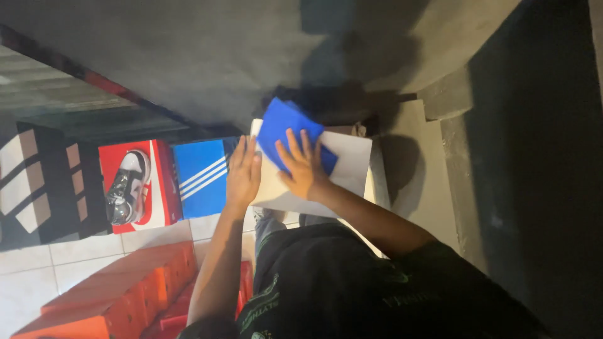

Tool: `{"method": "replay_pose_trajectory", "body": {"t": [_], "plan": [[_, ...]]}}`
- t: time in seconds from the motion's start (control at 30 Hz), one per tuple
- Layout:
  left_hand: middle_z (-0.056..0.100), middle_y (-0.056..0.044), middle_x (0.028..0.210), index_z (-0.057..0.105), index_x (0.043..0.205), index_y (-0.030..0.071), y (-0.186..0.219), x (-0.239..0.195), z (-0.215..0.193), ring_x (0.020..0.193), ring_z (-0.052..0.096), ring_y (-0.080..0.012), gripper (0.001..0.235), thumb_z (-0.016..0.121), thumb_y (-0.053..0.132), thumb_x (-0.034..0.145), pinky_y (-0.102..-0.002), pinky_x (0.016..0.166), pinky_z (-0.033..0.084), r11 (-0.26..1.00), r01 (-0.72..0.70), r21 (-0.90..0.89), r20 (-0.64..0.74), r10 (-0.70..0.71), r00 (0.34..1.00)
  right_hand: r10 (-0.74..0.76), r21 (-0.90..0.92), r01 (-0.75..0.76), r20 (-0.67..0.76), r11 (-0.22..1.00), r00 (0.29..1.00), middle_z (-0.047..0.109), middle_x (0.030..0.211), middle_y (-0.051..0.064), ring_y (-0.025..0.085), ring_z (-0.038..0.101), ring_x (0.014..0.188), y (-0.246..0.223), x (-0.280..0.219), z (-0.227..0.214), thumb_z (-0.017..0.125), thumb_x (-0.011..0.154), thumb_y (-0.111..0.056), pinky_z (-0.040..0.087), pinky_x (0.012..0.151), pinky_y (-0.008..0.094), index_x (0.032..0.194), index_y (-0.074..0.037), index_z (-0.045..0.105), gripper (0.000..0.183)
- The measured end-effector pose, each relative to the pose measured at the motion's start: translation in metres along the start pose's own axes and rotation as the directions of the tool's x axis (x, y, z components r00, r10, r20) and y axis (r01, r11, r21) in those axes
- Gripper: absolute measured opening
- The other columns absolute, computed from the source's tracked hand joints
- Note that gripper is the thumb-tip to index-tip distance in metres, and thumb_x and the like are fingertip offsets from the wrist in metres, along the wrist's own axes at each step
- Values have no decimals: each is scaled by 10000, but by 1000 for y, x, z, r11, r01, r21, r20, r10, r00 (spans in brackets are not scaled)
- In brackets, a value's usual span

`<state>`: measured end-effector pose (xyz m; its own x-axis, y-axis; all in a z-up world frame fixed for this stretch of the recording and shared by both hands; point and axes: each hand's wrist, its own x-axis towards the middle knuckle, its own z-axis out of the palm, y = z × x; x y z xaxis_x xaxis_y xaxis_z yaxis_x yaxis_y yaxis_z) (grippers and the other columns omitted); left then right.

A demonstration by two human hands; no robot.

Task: Wiping a shoe box and a sneaker with a blue cloth in a storage area.

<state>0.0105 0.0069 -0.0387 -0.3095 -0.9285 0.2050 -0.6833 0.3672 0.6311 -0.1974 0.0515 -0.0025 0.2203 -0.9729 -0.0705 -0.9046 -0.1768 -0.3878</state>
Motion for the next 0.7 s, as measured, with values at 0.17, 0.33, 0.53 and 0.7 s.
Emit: {"method": "replay_pose_trajectory", "body": {"t": [0.17, 0.33, 0.53, 0.7], "plan": [[498, -169, 1543, 511, 1508, 74, 22, 2, -21, 1446, 412, -394, 502, 377, 333, 1098, -522, 1215, 230, 944, -322, 75, -208, 331, 921, -37, 545, 54, -43, 836, 998, -6, 1708, 253, 624, -42, 1490, -13, 0, 5, 686, 893, -291, 9, 1112, 804, 1653, -212, 269, 871], [423, -202, 1582, 527, 1491, 160, 47, -2, -7, 1436, 401, -475, 762, 753, 460, 829, -744, 1126, 230, 835, -545, 76, 181, 526, 831, 192, 526, 155, -546, 836, 816, 465, 1495, 237, 456, 385, 1437, 21, -26, -15, 589, 792, 118, 288, 1186, 567, 1333, -82, 624, 577], [330, -121, 1654, 395, 1572, 240, 32, -35, 2, 1523, 293, -390, 889, 718, 548, 803, -701, 1194, 162, 710, -704, 25, 444, 623, 644, 282, -109, -360, -431, 927, 857, 174, 1664, 287, 514, 197, 1508, 50, -44, 33, 713, 945, -389, 223, 1202, 619, 1631, -148, 344, 815], [364, -93, 1642, 405, 1576, 200, 10, -18, -2, 1517, 317, -340, 833, 702, 486, 852, -632, 1212, 163, 803, -589, 92, 290, 544, 787, 457, -26, -471, -207, 882, 865, 74, 1700, 230, 433, 59, 1563, 26, -34, 8, 403, 1046, -578, 81, 1260, 582, 1652, -196, 255, 731]]}}
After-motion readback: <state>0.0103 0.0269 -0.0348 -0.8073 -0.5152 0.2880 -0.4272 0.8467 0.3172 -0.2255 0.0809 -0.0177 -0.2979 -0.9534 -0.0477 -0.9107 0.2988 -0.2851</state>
